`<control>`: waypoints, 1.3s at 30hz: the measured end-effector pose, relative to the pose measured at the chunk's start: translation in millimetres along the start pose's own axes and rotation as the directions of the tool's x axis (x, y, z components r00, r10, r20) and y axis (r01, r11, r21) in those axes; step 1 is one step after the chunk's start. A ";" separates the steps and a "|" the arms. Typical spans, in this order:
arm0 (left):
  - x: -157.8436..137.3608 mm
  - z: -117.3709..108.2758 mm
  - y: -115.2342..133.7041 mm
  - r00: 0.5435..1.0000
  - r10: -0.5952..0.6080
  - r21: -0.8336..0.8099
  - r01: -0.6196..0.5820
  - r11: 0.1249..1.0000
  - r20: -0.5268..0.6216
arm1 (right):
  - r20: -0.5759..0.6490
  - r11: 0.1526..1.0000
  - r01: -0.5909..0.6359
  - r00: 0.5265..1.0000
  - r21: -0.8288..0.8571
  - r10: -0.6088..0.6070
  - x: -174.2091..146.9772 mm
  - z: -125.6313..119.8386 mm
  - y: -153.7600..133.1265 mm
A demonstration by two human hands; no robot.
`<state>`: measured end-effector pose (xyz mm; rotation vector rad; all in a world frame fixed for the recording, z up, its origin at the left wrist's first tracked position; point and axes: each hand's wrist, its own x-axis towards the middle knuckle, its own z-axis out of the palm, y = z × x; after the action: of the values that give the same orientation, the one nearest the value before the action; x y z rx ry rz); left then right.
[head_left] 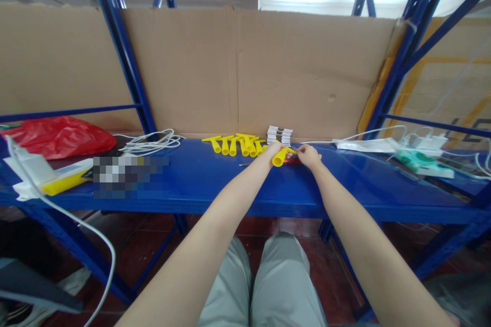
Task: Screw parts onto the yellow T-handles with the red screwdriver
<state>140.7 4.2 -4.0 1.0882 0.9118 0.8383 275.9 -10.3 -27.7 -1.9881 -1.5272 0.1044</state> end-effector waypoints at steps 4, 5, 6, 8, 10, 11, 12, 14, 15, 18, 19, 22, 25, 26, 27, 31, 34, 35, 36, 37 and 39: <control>-2.8 -13.7 5.4 0.995 0.081 0.022 -0.079 0.997 -0.058 | 0.009 1.000 0.007 1.000 -0.016 -0.007 0.8 0.4 0.0; -5.0 -18.9 7.8 0.990 0.113 0.043 -0.110 0.993 -0.083 | 0.016 1.000 0.017 1.000 -0.026 -0.016 1.2 0.6 -0.5; -8.2 -24.5 11.0 0.981 0.151 0.075 -0.143 0.987 -0.119 | 0.027 0.999 0.033 0.999 -0.038 -0.032 1.4 0.7 -1.4; -16.4 -37.1 18.8 0.955 0.237 0.187 -0.203 0.961 -0.181 | 0.069 0.994 0.088 0.994 -0.068 -0.084 1.1 0.8 -4.6; -25.3 -50.7 27.6 0.911 0.352 0.352 -0.264 0.898 -0.215 | 0.124 0.983 0.156 0.982 -0.097 -0.144 -0.4 0.4 -9.3; -29.5 -57.6 31.7 0.880 0.427 0.438 -0.306 0.845 -0.209 | 0.146 0.977 0.183 0.975 -0.112 -0.166 -1.6 0.1 -11.7; -33.3 -64.5 35.2 0.846 0.500 0.517 -0.348 0.782 -0.187 | 0.167 0.971 0.204 0.969 -0.127 -0.182 -3.0 -0.4 -14.0; -40.2 -77.6 39.8 0.771 0.628 0.664 -0.412 0.624 -0.111 | 0.205 0.960 0.226 0.960 -0.166 -0.191 -5.9 -1.7 -17.5; -43.7 -83.4 40.7 0.727 0.683 0.738 -0.426 0.523 -0.064 | 0.223 0.954 0.235 0.956 -0.186 -0.192 -7.2 -2.4 -18.7; -55.7 -95.5 37.2 0.628 0.769 0.915 -0.370 0.163 0.117 | 0.269 0.932 0.276 0.940 -0.234 -0.211 -9.9 -4.3 -20.6; -59.9 -97.5 34.1 0.625 0.765 0.944 -0.323 0.069 0.158 | 0.277 0.926 0.287 0.936 -0.246 -0.216 -10.4 -4.6 -21.1; -69.7 -98.8 20.6 0.680 0.698 0.974 -0.177 -0.141 0.225 | 0.295 0.908 0.318 0.926 -0.274 -0.235 -11.1 -3.8 -23.4; -72.6 -99.2 5.2 0.729 0.620 0.948 -0.128 -0.292 0.289 | 0.322 0.880 0.371 0.906 -0.298 -0.273 -11.5 -0.3 -27.1; -72.4 -99.8 0.6 0.735 0.611 0.942 -0.116 -0.315 0.294 | 0.331 0.865 0.393 0.898 -0.311 -0.289 -11.6 1.1 -28.7; -72.1 -100.5 -3.4 0.739 0.604 0.937 -0.108 -0.331 0.298 | 0.341 0.847 0.417 0.889 -0.329 -0.305 -11.9 2.4 -30.4; -72.5 -101.2 -14.3 0.745 0.581 0.920 -0.111 -0.377 0.328 | 0.383 0.760 0.501 0.853 -0.414 -0.354 -13.3 4.9 -36.1; -75.1 -97.0 -19.0 0.754 0.530 0.891 -0.159 -0.425 0.387 | 0.367 0.758 0.491 0.861 -0.428 -0.351 -13.0 4.0 -35.3; -76.0 -95.3 -20.2 0.759 0.508 0.880 -0.178 -0.440 0.407 | 0.351 0.773 0.472 0.872 -0.423 -0.341 -12.4 3.5 -33.6; -76.8 -93.6 -21.2 0.762 0.491 0.872 -0.193 -0.449 0.421 | 0.333 0.792 0.451 0.883 -0.412 -0.330 -11.6 3.0 -31.3; -77.4 -92.4 -21.9 0.765 0.481 0.868 -0.201 -0.454 0.429 | 0.319 0.812 0.430 0.893 -0.394 -0.318 -10.6 2.7 -28.7; -78.3 -91.3 -22.4 0.767 0.478 0.869 -0.203 -0.452 0.428 | 0.302 0.851 0.397 0.905 -0.343 -0.300 -8.7 2.4 -23.8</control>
<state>29.3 -39.5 -29.1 3.1725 1.4428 0.5025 251.9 -13.8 -20.0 -2.0058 -2.1945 -0.1377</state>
